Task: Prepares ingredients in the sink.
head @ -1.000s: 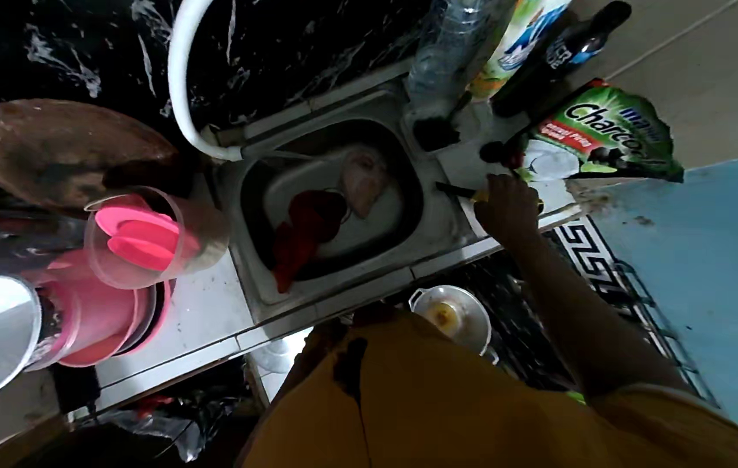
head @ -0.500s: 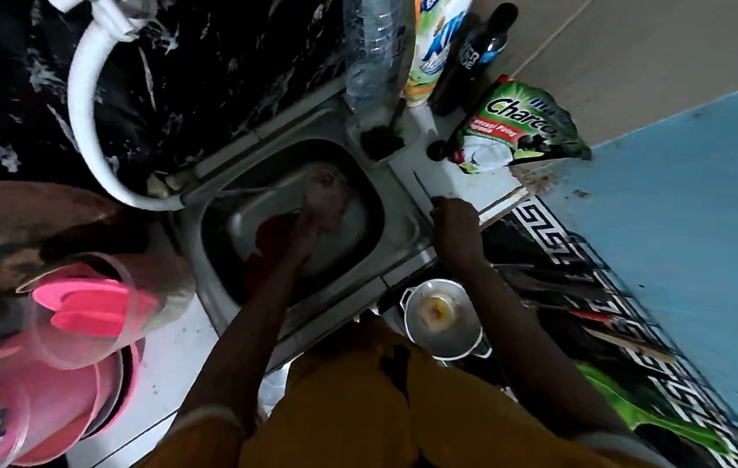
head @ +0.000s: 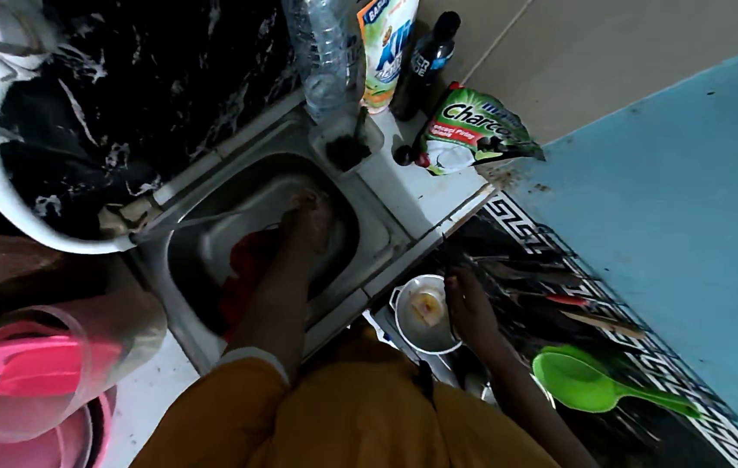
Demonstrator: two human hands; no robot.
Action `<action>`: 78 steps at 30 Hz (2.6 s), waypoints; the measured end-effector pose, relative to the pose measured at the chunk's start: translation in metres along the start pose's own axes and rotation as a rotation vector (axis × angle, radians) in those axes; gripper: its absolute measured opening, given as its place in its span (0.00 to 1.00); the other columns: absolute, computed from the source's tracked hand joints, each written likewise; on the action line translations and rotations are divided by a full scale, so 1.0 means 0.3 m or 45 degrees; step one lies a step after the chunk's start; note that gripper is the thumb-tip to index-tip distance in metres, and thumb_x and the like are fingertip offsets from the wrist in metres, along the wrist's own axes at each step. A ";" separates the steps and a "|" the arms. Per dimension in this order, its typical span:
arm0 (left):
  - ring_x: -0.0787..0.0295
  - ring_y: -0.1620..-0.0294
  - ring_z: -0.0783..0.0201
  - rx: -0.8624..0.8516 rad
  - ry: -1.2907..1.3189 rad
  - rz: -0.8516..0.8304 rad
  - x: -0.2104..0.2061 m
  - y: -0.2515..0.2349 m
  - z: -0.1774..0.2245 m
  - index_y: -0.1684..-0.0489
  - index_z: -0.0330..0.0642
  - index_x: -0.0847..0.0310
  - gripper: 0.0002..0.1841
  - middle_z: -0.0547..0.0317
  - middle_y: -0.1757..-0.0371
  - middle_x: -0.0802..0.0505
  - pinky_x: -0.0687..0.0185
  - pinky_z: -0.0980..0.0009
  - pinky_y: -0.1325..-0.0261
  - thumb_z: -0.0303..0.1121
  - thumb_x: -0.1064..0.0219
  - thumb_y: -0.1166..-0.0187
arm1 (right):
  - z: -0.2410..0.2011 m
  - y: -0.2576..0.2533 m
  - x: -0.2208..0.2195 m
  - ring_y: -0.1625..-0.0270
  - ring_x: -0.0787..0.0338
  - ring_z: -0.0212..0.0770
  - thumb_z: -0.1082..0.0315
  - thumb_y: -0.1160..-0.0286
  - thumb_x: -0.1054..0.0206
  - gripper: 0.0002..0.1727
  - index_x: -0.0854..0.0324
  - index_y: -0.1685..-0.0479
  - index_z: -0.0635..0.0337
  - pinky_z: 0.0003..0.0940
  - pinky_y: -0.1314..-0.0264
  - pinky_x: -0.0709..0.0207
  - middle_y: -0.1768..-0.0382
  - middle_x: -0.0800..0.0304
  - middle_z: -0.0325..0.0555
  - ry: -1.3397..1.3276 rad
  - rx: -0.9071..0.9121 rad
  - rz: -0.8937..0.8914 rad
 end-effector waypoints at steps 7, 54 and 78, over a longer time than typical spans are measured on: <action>0.21 0.28 0.37 0.065 0.408 0.026 -0.095 0.027 -0.050 0.22 0.32 0.31 0.39 0.31 0.28 0.19 0.23 0.40 0.27 0.51 0.24 0.26 | -0.110 -0.054 -0.008 0.44 0.11 0.43 0.60 0.05 0.54 0.25 0.30 0.21 0.68 0.40 0.38 0.17 0.39 0.14 0.59 -0.239 -0.074 -0.159; 0.16 0.42 0.48 0.136 1.565 0.643 0.362 0.250 -0.079 0.40 0.30 0.19 0.19 0.38 0.43 0.12 0.21 0.47 0.38 0.40 0.37 0.15 | -0.907 -0.268 -0.355 0.40 0.09 0.66 0.52 0.07 0.50 0.27 0.34 0.17 0.58 0.65 0.39 0.18 0.42 0.12 0.66 0.580 0.447 -0.623; 0.13 0.59 0.63 -0.317 1.976 0.477 0.485 0.252 -0.014 0.48 0.40 0.21 0.13 0.55 0.59 0.11 0.15 0.63 0.53 0.32 0.53 0.13 | -0.742 -0.205 -0.261 0.44 0.08 0.62 0.50 0.05 0.55 0.29 0.36 0.15 0.56 0.59 0.41 0.18 0.48 0.09 0.62 0.664 0.400 -0.645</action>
Point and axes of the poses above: each hand's wrist, its own y-axis away from the middle knuckle, its own x-axis out of the back of the hand, z = x × y, the point moved 4 cm from there along -y, towards the middle knuckle
